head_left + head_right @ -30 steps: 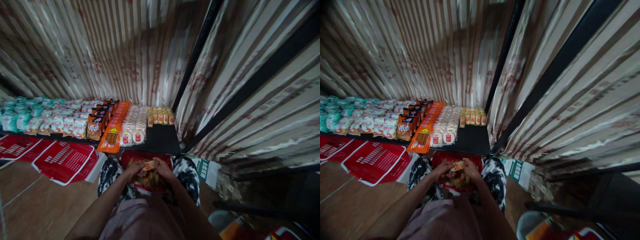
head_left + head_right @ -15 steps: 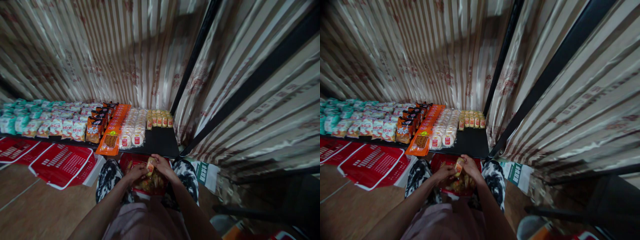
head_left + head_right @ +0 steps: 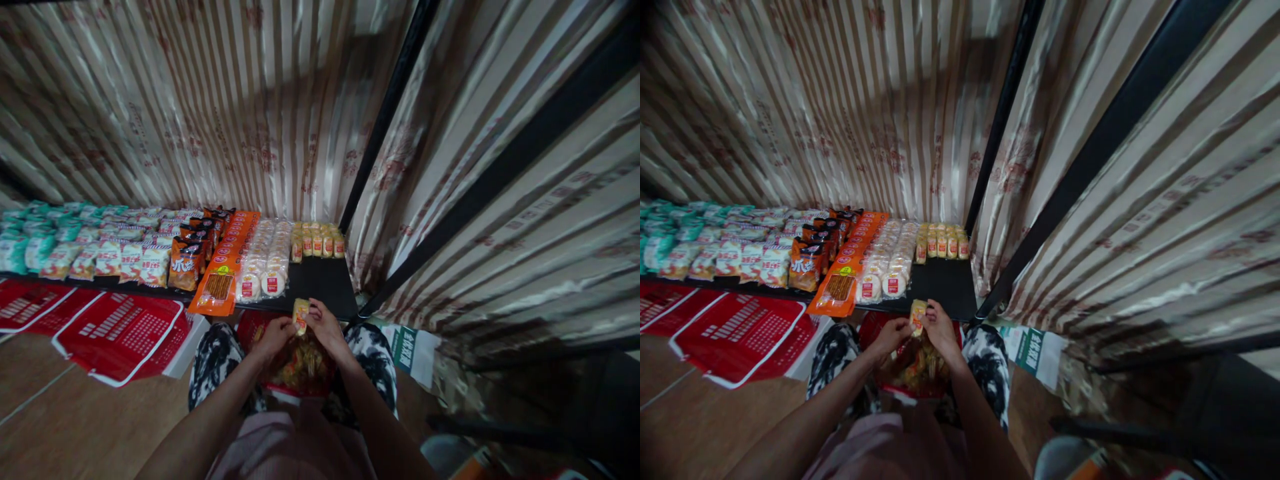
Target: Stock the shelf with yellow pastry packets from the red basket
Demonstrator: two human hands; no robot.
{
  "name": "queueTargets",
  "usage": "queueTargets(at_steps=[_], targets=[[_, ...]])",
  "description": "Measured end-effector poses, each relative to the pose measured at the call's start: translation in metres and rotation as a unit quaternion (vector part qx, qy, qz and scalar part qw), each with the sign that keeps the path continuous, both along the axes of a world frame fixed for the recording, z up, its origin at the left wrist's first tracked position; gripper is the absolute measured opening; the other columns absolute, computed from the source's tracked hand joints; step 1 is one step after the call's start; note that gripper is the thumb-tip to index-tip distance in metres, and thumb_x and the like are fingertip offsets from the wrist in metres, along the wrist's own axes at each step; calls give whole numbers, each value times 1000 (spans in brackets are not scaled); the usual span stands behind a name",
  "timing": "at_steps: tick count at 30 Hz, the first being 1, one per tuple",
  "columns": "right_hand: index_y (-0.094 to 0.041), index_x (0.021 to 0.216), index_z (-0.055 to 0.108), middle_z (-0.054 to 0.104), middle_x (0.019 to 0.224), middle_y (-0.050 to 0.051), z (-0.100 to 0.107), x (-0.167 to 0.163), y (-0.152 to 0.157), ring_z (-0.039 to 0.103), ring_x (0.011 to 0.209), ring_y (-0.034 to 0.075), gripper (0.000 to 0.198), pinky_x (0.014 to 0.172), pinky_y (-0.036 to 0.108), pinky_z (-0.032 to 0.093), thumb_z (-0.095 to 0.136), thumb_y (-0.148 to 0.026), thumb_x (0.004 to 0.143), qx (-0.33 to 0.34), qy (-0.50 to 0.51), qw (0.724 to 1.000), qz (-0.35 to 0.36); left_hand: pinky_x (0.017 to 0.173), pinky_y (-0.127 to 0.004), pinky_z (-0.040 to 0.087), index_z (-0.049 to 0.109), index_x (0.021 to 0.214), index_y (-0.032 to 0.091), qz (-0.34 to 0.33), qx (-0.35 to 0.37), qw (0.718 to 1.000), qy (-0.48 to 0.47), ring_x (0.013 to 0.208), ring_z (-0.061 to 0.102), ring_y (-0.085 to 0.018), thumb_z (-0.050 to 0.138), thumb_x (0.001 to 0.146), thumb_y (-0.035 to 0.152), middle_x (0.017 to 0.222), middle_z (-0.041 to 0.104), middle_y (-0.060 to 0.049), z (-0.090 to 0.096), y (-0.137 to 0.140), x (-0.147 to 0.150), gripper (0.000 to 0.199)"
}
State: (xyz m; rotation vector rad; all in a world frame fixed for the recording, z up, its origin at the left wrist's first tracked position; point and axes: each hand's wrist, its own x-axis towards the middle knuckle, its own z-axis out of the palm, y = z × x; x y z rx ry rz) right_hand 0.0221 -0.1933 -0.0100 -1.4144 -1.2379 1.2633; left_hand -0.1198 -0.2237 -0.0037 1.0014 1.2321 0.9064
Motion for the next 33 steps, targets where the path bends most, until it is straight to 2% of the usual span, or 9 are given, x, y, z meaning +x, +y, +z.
queueTargets(at_steps=[6, 10, 13, 18, 23, 29, 33], targets=[[-20, 94, 54, 66, 86, 4, 1, 0, 3, 64, 77, 16, 29, 76, 31, 52, 58, -32, 67, 48, -19, 998, -20, 55, -21, 34, 63, 73, 10, 14, 11, 1000, 21, 54, 44, -8, 61, 64, 44, 61, 57, 0, 11, 11, 8, 35], [-20, 91, 55, 67, 84, 4, 3, 2, 5, 64, 74, 16, 25, 73, 31, 52, 57, -31, 68, 52, -44, 997, -23, 55, -21, 35, 64, 75, 10, 13, 15, 1000, 21, 55, 46, -9, 60, 66, 45, 63, 58, -1, 16, 18, 12, 36], [-20, 91, 56, 67, 84, 3, 4, 4, 9, 64, 74, 16, 25, 73, 31, 52, 57, -30, 68, 57, -61, 996, -28, 55, -22, 37, 64, 77, 10, 10, 24, 999, 34, 56, 49, -10, 60, 67, 44, 66, 60, -2, 14, 25, 14, 36], [-19, 91, 57, 67, 86, 5, 5, 5, 17, 64, 76, 16, 24, 74, 30, 51, 56, -28, 69, 57, -71, 995, -35, 53, -20, 38, 59, 92, 12, 25, 28, 997, 74, 52, 50, -9, 57, 73, 34, 62, 58, 2, 3, 37, 18, 29], [-19, 90, 56, 67, 87, 5, 6, 4, 25, 64, 79, 16, 21, 75, 30, 51, 55, -25, 70, 53, -73, 995, -46, 56, -20, 42, 54, 91, 14, 31, 46, 990, 130, 56, 56, -9, 52, 78, 25, 68, 60, 0, 3, 43, 20, 17], [-19, 91, 55, 67, 87, 5, 4, 6, 32, 63, 78, 15, 22, 75, 30, 51, 54, -24, 70, 56, -76, 994, -56, 60, -21, 39, 57, 93, 17, 10, 85, 957, 279, 63, 57, -10, 49, 80, 24, 76, 63, -1, 17, 47, 22, 17], [-18, 91, 56, 67, 86, 5, 6, 7, 36, 63, 77, 15, 22, 75, 30, 51, 54, -25, 70, 66, -87, 992, -61, 65, -22, 38, 60, 93, 16, 4, 104, 936, 336, 72, 56, -12, 50, 79, 21, 81, 63, -3, 22, 52, 26, 18]])
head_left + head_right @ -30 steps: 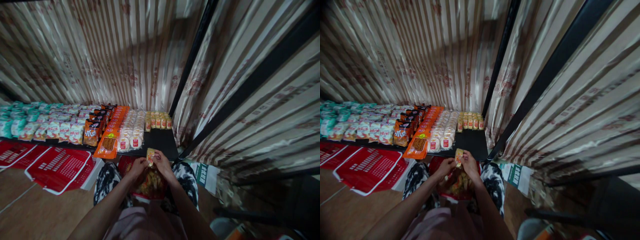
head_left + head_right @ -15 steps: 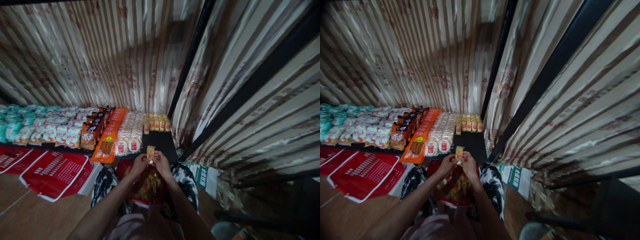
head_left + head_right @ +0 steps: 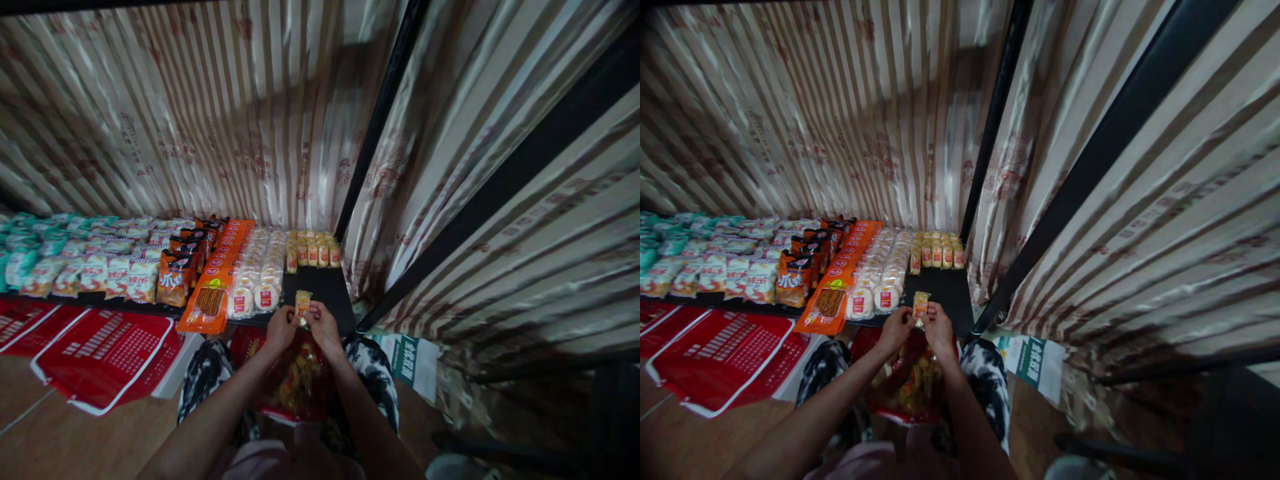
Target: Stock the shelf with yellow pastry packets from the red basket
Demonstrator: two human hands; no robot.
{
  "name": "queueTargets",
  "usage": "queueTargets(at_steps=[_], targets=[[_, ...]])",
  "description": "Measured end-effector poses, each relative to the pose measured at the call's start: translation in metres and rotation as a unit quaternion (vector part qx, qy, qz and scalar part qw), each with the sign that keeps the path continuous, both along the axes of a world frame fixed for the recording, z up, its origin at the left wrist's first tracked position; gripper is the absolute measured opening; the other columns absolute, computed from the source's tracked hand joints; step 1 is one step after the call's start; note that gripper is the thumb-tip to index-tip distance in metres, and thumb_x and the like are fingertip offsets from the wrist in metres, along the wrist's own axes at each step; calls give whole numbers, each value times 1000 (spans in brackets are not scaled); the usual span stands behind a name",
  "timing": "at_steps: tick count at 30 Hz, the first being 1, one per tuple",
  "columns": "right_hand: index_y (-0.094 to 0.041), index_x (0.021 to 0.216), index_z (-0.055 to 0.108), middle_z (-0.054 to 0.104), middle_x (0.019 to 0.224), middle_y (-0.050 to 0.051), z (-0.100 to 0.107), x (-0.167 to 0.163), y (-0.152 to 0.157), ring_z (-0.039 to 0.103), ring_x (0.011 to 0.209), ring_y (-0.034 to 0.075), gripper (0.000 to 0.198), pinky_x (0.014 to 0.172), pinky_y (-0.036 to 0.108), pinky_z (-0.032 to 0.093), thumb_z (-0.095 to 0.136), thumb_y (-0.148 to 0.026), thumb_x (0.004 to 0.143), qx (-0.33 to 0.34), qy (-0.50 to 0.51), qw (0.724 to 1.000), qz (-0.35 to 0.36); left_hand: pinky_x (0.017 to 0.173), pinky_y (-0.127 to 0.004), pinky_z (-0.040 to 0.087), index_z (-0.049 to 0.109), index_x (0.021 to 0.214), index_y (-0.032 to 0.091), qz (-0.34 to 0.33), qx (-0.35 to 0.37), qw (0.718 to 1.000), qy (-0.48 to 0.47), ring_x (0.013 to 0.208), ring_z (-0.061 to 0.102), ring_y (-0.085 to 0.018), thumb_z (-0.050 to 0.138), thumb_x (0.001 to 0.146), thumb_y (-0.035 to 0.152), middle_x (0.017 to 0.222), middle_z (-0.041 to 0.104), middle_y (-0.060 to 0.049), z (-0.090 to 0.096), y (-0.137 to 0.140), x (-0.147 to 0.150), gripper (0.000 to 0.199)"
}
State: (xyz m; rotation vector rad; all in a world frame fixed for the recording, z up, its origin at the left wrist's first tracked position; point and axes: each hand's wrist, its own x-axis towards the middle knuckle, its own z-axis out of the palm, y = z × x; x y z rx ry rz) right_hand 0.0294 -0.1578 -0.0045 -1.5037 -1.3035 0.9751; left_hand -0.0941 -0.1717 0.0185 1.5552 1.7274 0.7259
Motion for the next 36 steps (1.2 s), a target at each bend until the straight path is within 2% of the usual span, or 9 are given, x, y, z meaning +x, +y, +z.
queueTargets(at_steps=[4, 20, 28, 36], targets=[[-18, 90, 56, 67, 85, 6, 1, 0, 3, 63, 75, 15, 21, 75, 30, 51, 53, -25, 70, 5, -10, 1000, -6, 69, -24, 38, 61, 93, 14, 12, 8, 999, 32, 75, 54, -14, 51, 79, 21, 84, 61, -5, 0, 6, 4, 19], [-20, 95, 57, 65, 91, 4, 1, -3, 9, 63, 82, 15, 23, 79, 31, 50, 51, -19, 73, -7, -82, 996, -14, 66, -23, 38, 61, 87, 13, 15, -15, 999, 30, 70, 55, -13, 50, 79, 16, 77, 62, -5, -1, 20, 10, 14], [-21, 101, 60, 61, 90, 4, 12, -5, 9, 60, 67, 13, 27, 71, 25, 47, 51, -19, 75, -22, -194, 980, -39, 62, -22, 36, 61, 85, 12, 12, -10, 999, 32, 67, 55, -13, 51, 80, 19, 73, 62, -4, -6, 26, 12, 13], [-22, 100, 59, 61, 92, 4, 14, -6, 11, 59, 69, 13, 26, 70, 25, 45, 51, -21, 76, -20, -201, 978, -51, 64, -22, 38, 57, 92, 14, 26, -14, 999, 12, 71, 57, -13, 51, 79, 15, 75, 62, -3, -5, 30, 14, 14]])
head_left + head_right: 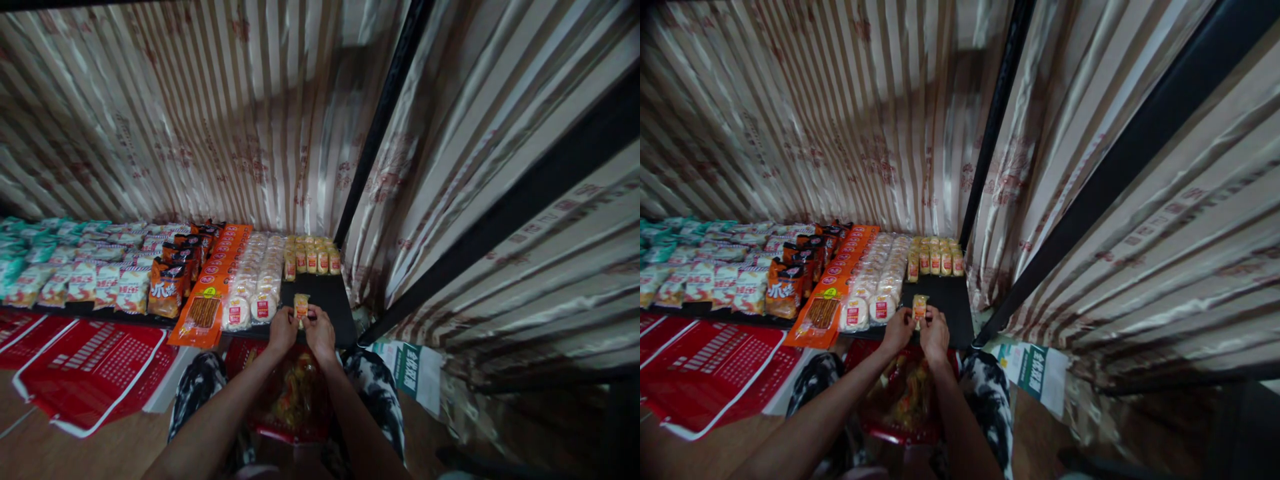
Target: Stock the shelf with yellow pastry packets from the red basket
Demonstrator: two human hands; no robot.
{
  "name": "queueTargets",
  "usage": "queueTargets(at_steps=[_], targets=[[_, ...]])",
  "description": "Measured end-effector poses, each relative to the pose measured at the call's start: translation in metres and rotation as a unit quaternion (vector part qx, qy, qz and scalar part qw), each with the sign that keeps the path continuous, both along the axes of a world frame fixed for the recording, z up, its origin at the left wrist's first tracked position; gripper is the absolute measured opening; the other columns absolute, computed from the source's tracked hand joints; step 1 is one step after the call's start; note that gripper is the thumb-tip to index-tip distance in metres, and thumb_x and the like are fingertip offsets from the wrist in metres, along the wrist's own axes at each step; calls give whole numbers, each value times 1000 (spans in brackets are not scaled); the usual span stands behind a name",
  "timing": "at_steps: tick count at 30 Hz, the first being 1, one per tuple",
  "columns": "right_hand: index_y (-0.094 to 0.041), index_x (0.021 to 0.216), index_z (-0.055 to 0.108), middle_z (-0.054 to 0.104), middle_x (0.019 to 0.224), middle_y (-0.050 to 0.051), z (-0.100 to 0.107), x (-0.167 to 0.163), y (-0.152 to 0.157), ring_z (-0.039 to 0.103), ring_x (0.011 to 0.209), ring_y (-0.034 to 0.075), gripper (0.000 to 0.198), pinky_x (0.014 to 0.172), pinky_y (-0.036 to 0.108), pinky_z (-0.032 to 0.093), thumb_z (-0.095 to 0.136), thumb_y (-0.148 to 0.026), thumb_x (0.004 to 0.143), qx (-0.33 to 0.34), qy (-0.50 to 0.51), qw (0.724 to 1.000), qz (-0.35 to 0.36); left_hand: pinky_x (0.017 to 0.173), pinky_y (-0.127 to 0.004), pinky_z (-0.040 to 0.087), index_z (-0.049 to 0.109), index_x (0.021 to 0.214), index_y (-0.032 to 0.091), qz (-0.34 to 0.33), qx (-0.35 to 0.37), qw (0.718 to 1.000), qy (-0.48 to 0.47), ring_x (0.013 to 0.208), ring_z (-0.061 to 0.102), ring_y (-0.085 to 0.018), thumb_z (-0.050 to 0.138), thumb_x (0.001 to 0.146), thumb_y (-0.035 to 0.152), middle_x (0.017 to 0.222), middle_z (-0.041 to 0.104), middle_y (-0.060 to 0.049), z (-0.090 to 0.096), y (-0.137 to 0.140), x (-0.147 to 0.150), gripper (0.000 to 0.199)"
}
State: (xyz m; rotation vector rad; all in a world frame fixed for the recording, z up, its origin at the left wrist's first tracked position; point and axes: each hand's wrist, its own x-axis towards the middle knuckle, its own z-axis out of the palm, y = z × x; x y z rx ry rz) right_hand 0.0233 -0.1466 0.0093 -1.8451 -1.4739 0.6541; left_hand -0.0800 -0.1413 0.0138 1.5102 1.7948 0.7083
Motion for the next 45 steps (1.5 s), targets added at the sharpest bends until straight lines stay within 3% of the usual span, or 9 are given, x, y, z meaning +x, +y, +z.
queueTargets(at_steps=[14, 19, 29, 39, 45], targets=[[-22, 99, 59, 62, 94, 4, 1, 1, 10, 60, 73, 14, 26, 72, 26, 44, 49, -20, 76, 1, -3, 1000, -7, 73, -24, 41, 56, 95, 13, 3, 13, 1000, 8, 79, 58, -15, 45, 81, 12, 87, 63, -8, 6, 10, 5, 18], [-21, 105, 58, 60, 100, 4, 3, -2, 14, 60, 67, 11, 30, 72, 25, 45, 48, -19, 77, -7, 6, 1000, -12, 81, -25, 41, 58, 100, 10, 7, 10, 1000, 19, 90, 57, -17, 41, 81, 9, 98, 63, -12, 11, 15, 7, 25], [-17, 116, 54, 57, 104, 8, -2, -3, 28, 62, 73, 13, 38, 75, 25, 47, 45, -16, 79, -7, 19, 1000, -9, 90, -27, 40, 60, 106, 11, 16, 3, 1000, -12, 98, 57, -18, 42, 74, 3, 104, 63, -12, 15, 29, 13, 37], [-17, 120, 53, 58, 104, 9, -8, -2, 49, 63, 79, 15, 44, 76, 24, 48, 43, -14, 77, 11, 18, 1000, -16, 90, -28, 41, 56, 114, 8, 32, -7, 999, -32, 104, 55, -21, 49, 75, 11, 111, 60, -16, 25, 46, 20, 40], [-14, 123, 50, 57, 108, 11, -12, -2, 61, 62, 79, 15, 47, 78, 25, 47, 41, -11, 77, 22, 11, 999, -25, 92, -26, 39, 54, 115, 7, 47, -2, 997, -63, 105, 55, -19, 46, 78, 12, 114, 59, -15, 17, 58, 24, 38]])
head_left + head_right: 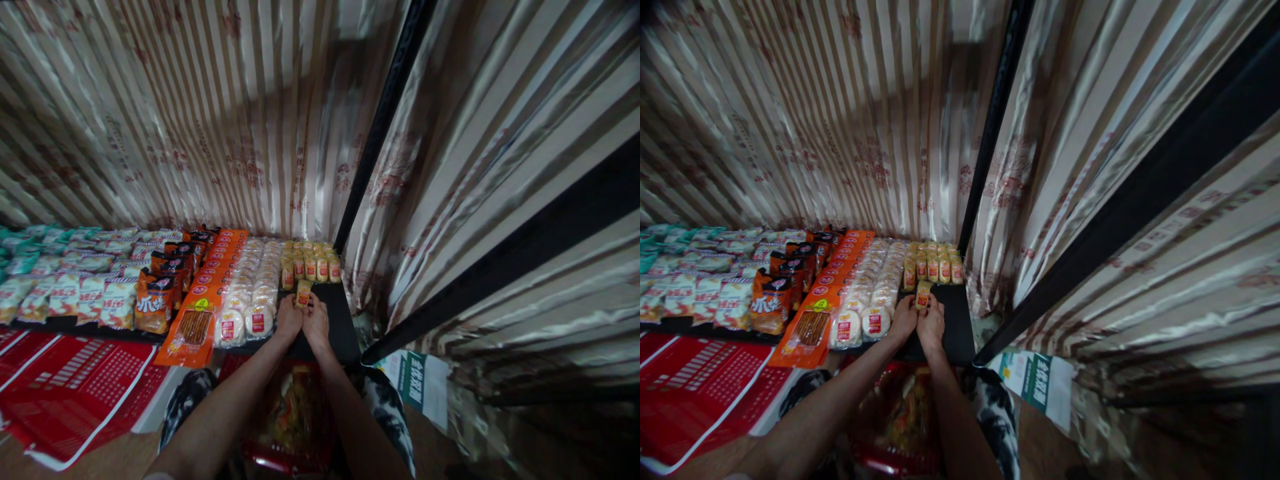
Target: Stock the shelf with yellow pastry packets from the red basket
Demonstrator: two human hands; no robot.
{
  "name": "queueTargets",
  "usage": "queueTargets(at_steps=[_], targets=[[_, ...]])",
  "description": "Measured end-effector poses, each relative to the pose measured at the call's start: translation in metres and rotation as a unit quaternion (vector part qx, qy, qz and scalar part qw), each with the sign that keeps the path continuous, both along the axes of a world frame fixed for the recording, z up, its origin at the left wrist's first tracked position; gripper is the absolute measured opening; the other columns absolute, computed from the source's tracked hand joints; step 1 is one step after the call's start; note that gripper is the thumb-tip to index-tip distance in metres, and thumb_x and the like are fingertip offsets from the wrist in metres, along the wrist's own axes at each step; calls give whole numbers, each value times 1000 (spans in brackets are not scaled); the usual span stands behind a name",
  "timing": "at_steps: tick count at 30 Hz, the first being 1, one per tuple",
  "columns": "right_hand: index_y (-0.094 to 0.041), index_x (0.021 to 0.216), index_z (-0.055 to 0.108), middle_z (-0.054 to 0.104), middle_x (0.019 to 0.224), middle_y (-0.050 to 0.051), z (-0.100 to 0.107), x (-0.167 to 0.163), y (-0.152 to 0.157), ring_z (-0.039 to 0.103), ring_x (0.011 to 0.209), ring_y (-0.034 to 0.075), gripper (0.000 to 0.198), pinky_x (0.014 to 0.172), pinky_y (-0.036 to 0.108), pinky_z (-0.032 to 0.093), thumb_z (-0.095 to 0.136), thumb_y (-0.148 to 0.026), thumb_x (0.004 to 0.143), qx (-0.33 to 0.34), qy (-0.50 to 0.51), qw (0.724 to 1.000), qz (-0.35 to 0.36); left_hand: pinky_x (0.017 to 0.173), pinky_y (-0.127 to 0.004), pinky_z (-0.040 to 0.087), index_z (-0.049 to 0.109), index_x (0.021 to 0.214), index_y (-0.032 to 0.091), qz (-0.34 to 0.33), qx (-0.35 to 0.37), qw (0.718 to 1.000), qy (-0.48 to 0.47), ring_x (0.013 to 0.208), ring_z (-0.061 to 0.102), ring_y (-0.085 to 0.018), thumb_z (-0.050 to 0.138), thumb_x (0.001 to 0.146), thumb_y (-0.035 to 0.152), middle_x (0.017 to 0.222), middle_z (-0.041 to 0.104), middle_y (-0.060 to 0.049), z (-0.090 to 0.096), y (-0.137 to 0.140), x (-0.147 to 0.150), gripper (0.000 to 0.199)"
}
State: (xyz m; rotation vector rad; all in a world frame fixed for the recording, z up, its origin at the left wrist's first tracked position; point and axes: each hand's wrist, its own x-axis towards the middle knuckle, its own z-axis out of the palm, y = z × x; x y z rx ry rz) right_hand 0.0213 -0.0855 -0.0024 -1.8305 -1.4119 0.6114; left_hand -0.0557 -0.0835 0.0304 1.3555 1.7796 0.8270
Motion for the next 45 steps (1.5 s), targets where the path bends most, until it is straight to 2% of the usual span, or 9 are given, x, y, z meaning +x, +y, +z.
queueTargets(at_steps=[4, 13, 19, 24, 30, 41, 45], targets=[[-14, 124, 49, 56, 109, 11, 1, -1, 8, 62, 83, 15, 48, 77, 24, 47, 42, -11, 77, -4, -9, 1000, -10, 93, -27, 38, 55, 113, 10, 3, 5, 1000, -15, 106, 55, -18, 39, 83, 16, 115, 60, -13, -7, 9, 2, 35], [-14, 127, 47, 55, 110, 12, 1, -4, 27, 61, 82, 14, 50, 77, 23, 47, 42, -12, 78, -13, -16, 1000, -19, 95, -28, 37, 52, 119, 9, 5, 0, 999, -31, 111, 53, -20, 37, 84, 23, 121, 56, -15, -12, 24, 4, 41], [-14, 127, 47, 56, 107, 11, 1, -5, 37, 61, 81, 15, 49, 73, 25, 47, 43, -14, 78, -11, -30, 999, -23, 96, -26, 36, 52, 120, 11, 10, -7, 1000, -26, 114, 51, -19, 38, 84, 20, 122, 57, -13, -3, 28, 5, 40], [-15, 125, 51, 57, 101, 11, 2, -5, 44, 61, 82, 17, 46, 70, 24, 46, 43, -17, 79, -12, -46, 999, -25, 97, -28, 37, 52, 120, 7, 17, -1, 1000, 15, 113, 50, -21, 37, 84, 18, 120, 56, -16, 8, 29, 6, 40], [-17, 126, 49, 57, 100, 10, 2, -6, 49, 60, 78, 16, 48, 68, 24, 46, 44, -18, 78, 11, -50, 998, -21, 99, -27, 35, 55, 117, 8, -7, 16, 999, 28, 114, 50, -20, 36, 84, 17, 120, 57, -15, 10, 35, 4, 39], [-11, 126, 49, 55, 108, 16, 2, -7, 57, 58, 90, 21, 48, 77, 30, 47, 37, -16, 79, 12, -43, 999, -3, 98, -29, 36, 55, 116, 7, -7, 15, 1000, -17, 113, 52, -20, 36, 85, 19, 122, 56, -16, 1, 42, 3, 38], [-13, 123, 52, 55, 109, 14, -6, -6, 55, 57, 94, 20, 47, 80, 30, 47, 37, -16, 79, 53, -23, 998, -5, 98, -29, 37, 58, 111, 8, -7, 30, 999, -27, 110, 53, -19, 36, 85, 18, 119, 58, -15, -2, 41, 3, 36]])
